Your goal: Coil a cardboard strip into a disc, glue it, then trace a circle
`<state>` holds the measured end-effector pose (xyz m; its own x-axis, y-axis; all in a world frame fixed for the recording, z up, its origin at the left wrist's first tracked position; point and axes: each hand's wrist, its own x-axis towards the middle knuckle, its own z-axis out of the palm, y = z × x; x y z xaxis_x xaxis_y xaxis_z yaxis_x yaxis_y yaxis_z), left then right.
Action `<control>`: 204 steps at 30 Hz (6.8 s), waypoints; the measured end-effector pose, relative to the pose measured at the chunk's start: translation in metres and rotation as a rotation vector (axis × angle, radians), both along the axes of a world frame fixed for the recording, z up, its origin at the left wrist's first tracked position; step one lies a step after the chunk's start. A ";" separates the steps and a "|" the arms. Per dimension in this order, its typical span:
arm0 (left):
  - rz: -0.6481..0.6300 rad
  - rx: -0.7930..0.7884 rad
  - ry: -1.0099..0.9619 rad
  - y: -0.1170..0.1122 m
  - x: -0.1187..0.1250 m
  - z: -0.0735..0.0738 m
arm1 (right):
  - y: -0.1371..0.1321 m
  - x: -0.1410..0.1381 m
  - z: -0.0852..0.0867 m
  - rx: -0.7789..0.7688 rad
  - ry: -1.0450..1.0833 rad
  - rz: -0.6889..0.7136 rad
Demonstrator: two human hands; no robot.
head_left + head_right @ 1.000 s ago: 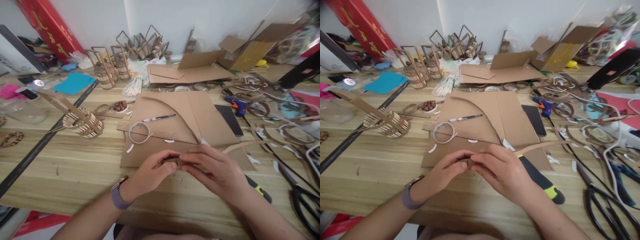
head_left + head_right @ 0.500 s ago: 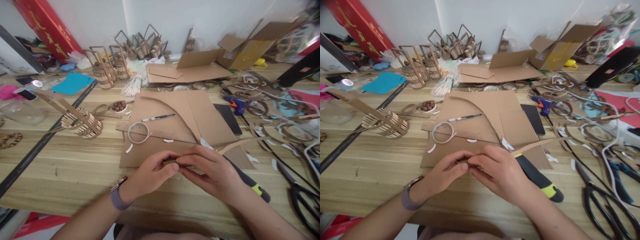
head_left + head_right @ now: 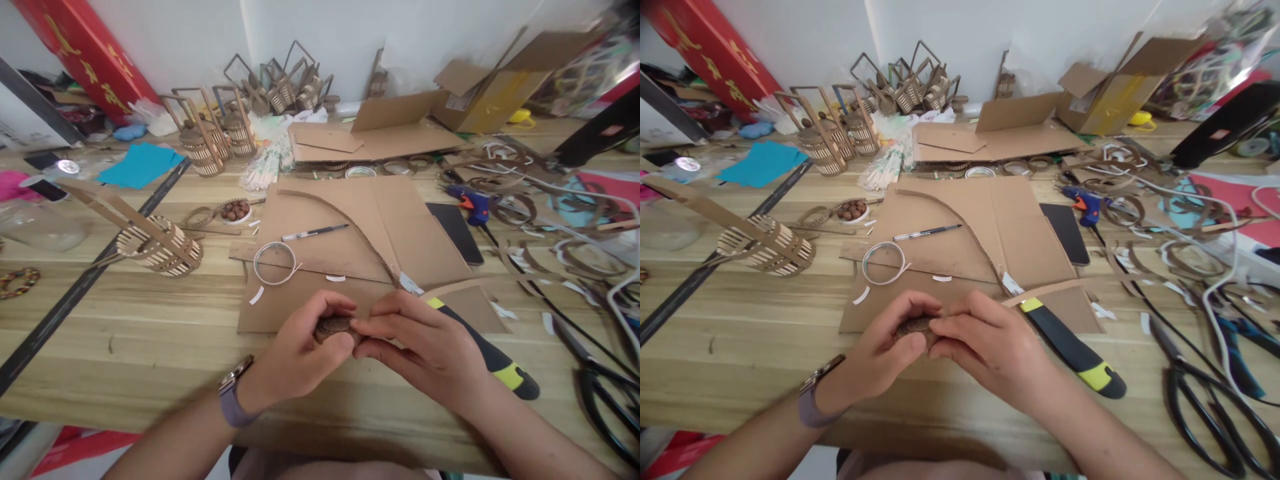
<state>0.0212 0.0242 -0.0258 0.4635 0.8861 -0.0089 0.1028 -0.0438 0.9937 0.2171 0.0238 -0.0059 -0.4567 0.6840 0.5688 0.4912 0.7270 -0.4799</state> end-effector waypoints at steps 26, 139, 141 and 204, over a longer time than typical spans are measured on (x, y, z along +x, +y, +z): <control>-0.055 -0.102 -0.040 0.007 -0.002 -0.008 | -0.001 0.006 -0.006 0.401 -0.314 0.036; 0.129 -0.204 -0.195 0.006 0.010 -0.004 | 0.006 0.000 -0.010 0.404 -0.190 0.053; 0.096 -0.214 -0.235 0.005 0.009 -0.003 | 0.004 -0.001 -0.012 0.360 -0.149 0.046; 0.078 0.179 0.391 0.014 0.001 0.001 | 0.016 -0.003 -0.029 -0.415 0.212 -0.140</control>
